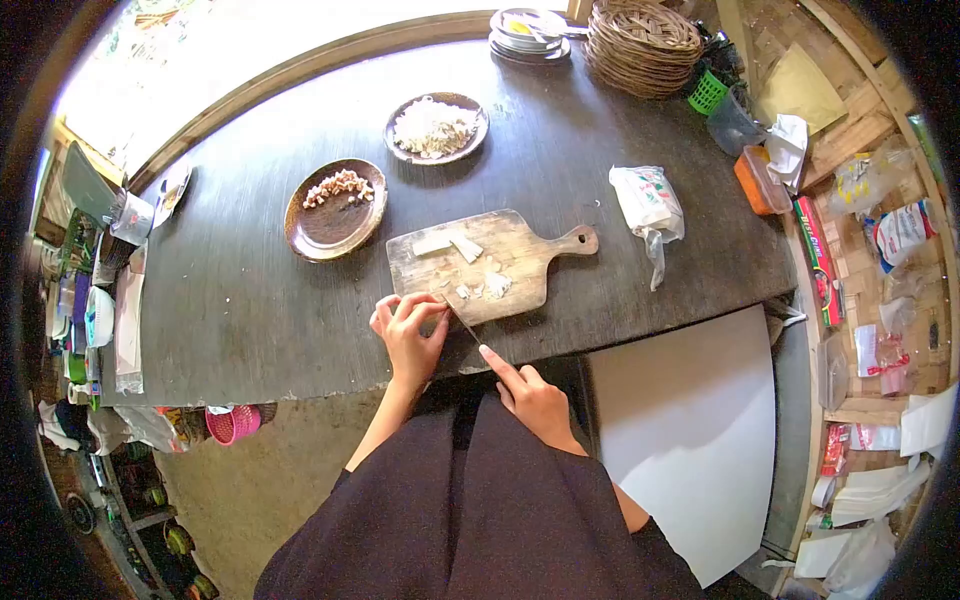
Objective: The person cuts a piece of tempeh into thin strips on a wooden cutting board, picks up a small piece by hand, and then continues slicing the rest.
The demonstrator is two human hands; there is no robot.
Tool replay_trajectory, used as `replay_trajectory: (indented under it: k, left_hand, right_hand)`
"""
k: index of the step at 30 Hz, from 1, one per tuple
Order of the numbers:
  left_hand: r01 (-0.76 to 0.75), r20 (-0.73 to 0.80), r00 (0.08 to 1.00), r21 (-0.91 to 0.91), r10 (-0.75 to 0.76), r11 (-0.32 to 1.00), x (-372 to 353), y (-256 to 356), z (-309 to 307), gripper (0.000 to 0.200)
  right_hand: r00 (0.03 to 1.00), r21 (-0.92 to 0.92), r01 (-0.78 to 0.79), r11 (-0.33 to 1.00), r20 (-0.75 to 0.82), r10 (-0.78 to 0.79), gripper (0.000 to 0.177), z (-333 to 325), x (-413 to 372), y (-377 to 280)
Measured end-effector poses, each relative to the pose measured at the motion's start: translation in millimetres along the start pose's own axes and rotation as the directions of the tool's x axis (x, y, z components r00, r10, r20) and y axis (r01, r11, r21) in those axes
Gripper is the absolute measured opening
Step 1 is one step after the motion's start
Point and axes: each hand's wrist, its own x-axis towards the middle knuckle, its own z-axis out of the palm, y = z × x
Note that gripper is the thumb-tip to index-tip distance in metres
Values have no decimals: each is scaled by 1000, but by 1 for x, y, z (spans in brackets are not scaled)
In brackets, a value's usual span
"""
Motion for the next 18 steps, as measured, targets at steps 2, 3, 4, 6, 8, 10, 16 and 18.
replay_trajectory:
  k: [2, 3, 4, 6, 8, 10, 16, 18]
  left_hand:
    - [4, -3, 1000, -7, -4, 1000, 0, -1, 1, 17]
    - [3, -9, 1000, -10, -3, 1000, 3, 0, 2, 17]
    - [1, -12, 1000, -10, -1, 1000, 7, -2, 3, 17]
    - [10, 2, 1000, -11, -10, 1000, 4, -1, 1, 17]
    - [5, -20, 1000, -7, -5, 1000, 4, 0, 2, 17]
    - [-1, -28, 1000, -7, 0, 1000, 4, -1, 3, 15]
    - [-6, -33, 999, -6, 5, 1000, 2, 0, 1, 13]
    - [-10, -41, 999, -1, 10, 1000, 3, 0, 0, 13]
  right_hand:
    - [1000, 3, 6, 1000, 3, -6, 71, 1, 0, 2]
    - [1000, -2, 9, 1000, -1, -9, 71, -1, 3, 2]
    - [1000, -2, 8, 1000, -7, -8, 71, 1, 6, 3]
    - [1000, 0, -3, 1000, 2, 3, 71, -1, 4, 0]
    - [1000, -17, -7, 1000, 13, 7, 71, -2, 6, 0]
    - [1000, -30, 0, 1000, 2, 0, 70, 0, 6, 0]
    - [999, -91, 22, 996, -29, -25, 71, 10, 8, 4]
    - [999, -83, 27, 996, -30, -29, 71, 6, 6, 1]
